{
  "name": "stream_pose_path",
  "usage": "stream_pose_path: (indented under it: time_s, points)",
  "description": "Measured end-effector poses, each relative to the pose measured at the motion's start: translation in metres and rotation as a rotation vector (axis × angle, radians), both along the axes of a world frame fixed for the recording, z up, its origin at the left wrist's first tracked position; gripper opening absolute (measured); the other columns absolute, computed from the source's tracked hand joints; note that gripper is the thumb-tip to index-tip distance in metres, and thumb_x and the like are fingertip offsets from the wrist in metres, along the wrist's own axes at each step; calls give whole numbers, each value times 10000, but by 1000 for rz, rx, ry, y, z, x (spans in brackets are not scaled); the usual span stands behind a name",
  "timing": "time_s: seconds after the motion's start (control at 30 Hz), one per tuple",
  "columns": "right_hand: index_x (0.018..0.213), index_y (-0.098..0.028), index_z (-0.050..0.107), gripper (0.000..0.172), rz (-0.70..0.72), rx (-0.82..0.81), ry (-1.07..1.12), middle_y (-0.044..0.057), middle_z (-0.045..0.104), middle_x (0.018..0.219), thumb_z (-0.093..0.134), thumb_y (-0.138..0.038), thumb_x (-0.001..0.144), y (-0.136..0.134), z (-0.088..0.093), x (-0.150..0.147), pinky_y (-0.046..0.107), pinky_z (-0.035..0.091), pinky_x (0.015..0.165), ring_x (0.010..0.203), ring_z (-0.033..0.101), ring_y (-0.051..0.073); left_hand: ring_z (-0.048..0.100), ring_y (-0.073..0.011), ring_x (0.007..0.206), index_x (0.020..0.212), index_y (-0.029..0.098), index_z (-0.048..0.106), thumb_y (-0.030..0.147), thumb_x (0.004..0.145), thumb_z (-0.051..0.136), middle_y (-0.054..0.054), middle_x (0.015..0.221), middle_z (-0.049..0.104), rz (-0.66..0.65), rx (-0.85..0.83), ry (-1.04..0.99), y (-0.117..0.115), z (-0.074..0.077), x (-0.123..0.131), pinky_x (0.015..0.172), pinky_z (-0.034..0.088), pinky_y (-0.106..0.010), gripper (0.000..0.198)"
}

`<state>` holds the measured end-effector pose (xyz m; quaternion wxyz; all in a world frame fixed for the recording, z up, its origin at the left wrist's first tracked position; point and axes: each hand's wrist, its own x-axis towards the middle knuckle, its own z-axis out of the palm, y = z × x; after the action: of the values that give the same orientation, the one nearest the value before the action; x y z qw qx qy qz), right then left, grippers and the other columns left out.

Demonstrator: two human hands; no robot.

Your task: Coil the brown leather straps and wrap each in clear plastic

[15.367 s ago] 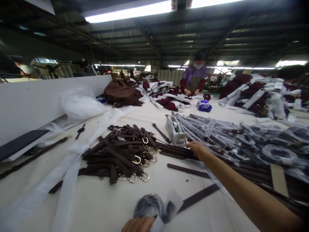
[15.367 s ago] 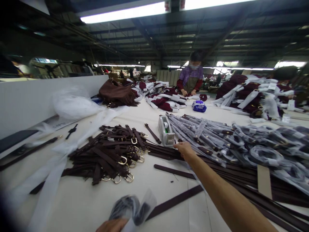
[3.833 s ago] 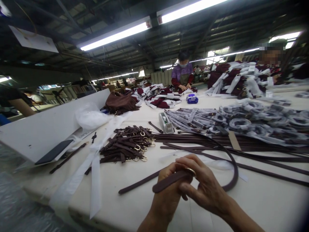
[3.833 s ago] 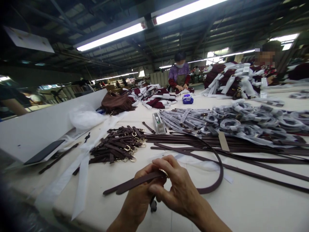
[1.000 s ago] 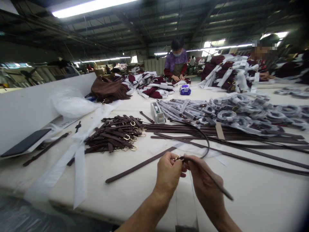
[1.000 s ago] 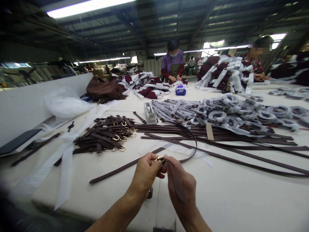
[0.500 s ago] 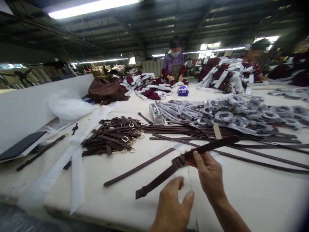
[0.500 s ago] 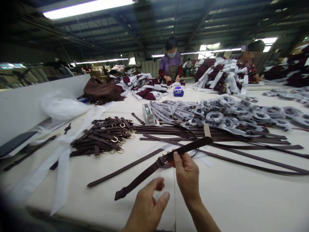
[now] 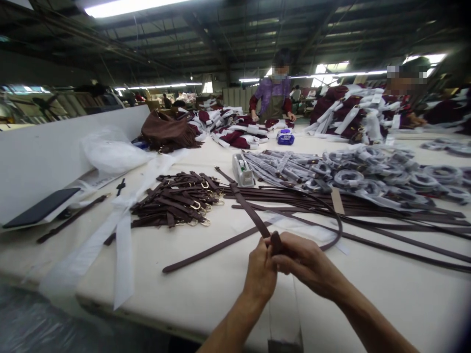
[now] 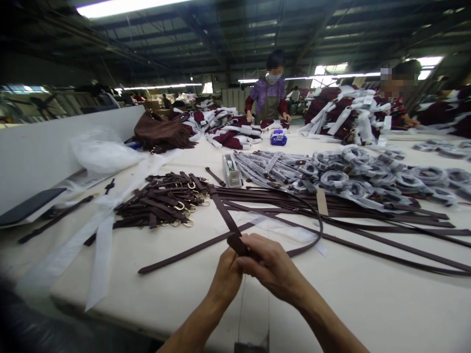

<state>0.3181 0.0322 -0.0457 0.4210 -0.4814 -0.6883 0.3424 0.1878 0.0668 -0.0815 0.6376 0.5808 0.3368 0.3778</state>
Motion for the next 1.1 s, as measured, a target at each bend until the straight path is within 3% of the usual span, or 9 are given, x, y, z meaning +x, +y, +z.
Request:
stream_pose_path:
  time_s: [0.07,0.17,0.27,0.43,0.53,0.63,0.8,0.97,1.1]
  points:
    - [907,-161,627,236,-18,-61,156,11,581,672,485,-347,872,5,2,1,235,486,544,580,558,123,600,-157,740,1113,155,499,330,887,394,-48,899,630,-39,-37,-65,1,0,0,648,495,-250,305]
    - [875,-161,609,245,-133,-111,392,-4,583,634,511,-385,861,8,-1,1,227,476,532,534,549,109,575,-200,991,1275,169,374,266,817,535,-84,1137,583,-11,-5,-91,1,-3,1,784,493,-264,495]
    - [807,-156,599,264,-206,-134,472,-27,542,553,529,-408,849,1,-4,1,197,424,470,452,494,80,596,-188,962,1307,166,337,269,828,525,-96,1156,586,81,5,-33,-1,-9,5,792,500,-271,525]
    - [838,-143,612,328,-214,-354,372,-4,583,654,533,-462,826,-17,-10,7,159,274,357,381,390,34,624,-159,862,1227,172,407,265,837,517,-51,987,651,175,21,3,-2,-19,8,769,502,-255,416]
    - [725,-118,623,376,-140,-488,306,-13,542,583,570,-486,784,-24,-18,17,153,223,352,379,315,24,636,-149,755,1143,179,462,288,826,522,-44,972,648,100,-43,-16,-2,-24,9,628,523,-235,340]
    - [697,-111,634,400,-103,-550,265,-29,496,517,582,-502,760,-27,-25,25,154,189,335,352,278,20,636,-141,709,1092,178,519,283,819,520,-50,977,656,25,-62,10,-4,-24,10,630,527,-243,292]
    - [702,-110,639,380,-110,-521,234,-38,477,505,595,-483,752,-23,-21,23,146,246,329,352,320,27,621,-154,744,1021,163,578,261,839,475,-48,905,661,-9,65,102,-7,-17,8,669,506,-242,231]
    - [637,-130,540,349,-161,-424,219,-61,413,457,576,-443,786,-8,-3,17,140,225,349,376,325,35,592,-156,735,936,177,627,82,796,420,-23,800,656,-135,258,161,-22,-20,8,685,451,-244,267]
    - [750,-134,548,305,-96,-437,194,-44,480,529,556,-433,812,-6,3,25,141,239,370,423,363,45,591,-154,724,1016,153,572,206,855,441,-35,812,642,-28,54,30,-24,-24,9,680,473,-251,214]
